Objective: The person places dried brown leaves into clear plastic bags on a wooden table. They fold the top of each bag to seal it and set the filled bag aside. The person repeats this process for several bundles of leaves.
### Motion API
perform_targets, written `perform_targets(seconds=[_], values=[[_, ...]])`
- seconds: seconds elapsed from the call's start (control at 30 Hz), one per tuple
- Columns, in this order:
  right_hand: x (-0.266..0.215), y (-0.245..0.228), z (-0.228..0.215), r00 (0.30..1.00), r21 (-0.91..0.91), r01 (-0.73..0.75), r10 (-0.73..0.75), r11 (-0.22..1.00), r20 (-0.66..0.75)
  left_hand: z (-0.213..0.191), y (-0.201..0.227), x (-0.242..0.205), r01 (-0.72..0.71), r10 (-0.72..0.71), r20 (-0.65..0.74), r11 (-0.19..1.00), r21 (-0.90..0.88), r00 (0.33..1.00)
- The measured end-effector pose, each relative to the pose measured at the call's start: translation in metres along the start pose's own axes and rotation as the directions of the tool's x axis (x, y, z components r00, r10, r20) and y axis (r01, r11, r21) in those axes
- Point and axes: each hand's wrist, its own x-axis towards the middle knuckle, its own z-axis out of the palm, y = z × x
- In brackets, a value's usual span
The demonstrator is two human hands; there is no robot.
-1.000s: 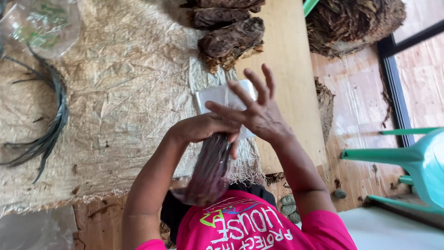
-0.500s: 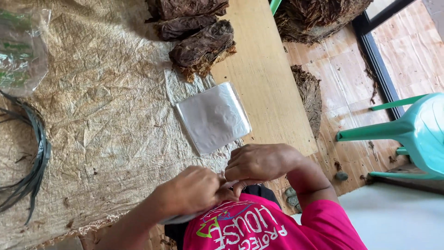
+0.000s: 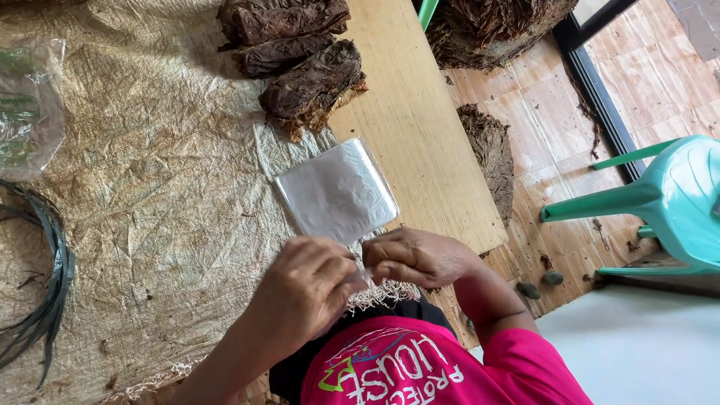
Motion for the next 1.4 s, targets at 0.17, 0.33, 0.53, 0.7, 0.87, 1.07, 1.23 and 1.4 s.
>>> perform_targets(seconds=[0.17, 0.33, 0.53, 0.7, 0.87, 1.07, 1.23, 1.4], values=[[0.005, 0.010, -0.003, 0.984, -0.408, 0.009, -0.082, 0.913, -0.161, -0.013, 0.010, 0.001, 0.207, -0.199, -0.073, 0.971, 0.120, 0.977], [0.017, 0.028, -0.015, 0.933, -0.462, 0.074, -0.225, 0.884, -0.282, -0.019, 0.004, 0.007, 0.236, -0.237, -0.053, 0.972, -0.017, 0.970], [0.040, 0.109, -0.006, 0.802, 0.169, 0.308, -0.160, 0.936, -0.576, -0.002, -0.045, 0.018, 0.551, -0.597, 0.176, 0.533, -0.642, 0.783], [0.075, 0.154, 0.042, 0.614, 0.754, 0.398, 0.458, 0.523, -0.643, 0.059, -0.107, 0.010, 0.084, -0.855, 0.104, -0.071, -0.994, 0.509], [0.085, 0.123, 0.048, 0.416, 0.624, 0.175, 0.517, 0.762, -0.748, 0.084, -0.122, 0.007, 0.130, -0.917, -0.106, 0.167, -0.977, 0.385], [0.076, 0.153, 0.033, 0.580, -0.595, -0.180, -0.405, 0.783, -0.707, 0.060, -0.107, 0.012, 0.390, -0.679, -0.517, 0.729, -0.563, 0.521], [0.068, 0.121, 0.007, 0.769, -0.885, -0.073, -0.539, 0.460, -0.343, 0.036, -0.096, 0.006, 0.425, -0.476, -0.581, 0.875, -0.233, 0.661], [0.070, 0.091, 0.003, 0.709, -0.778, 0.065, -0.577, 0.626, -0.405, 0.009, -0.087, 0.006, 0.231, -0.452, -0.317, 0.807, -0.544, 0.834]])
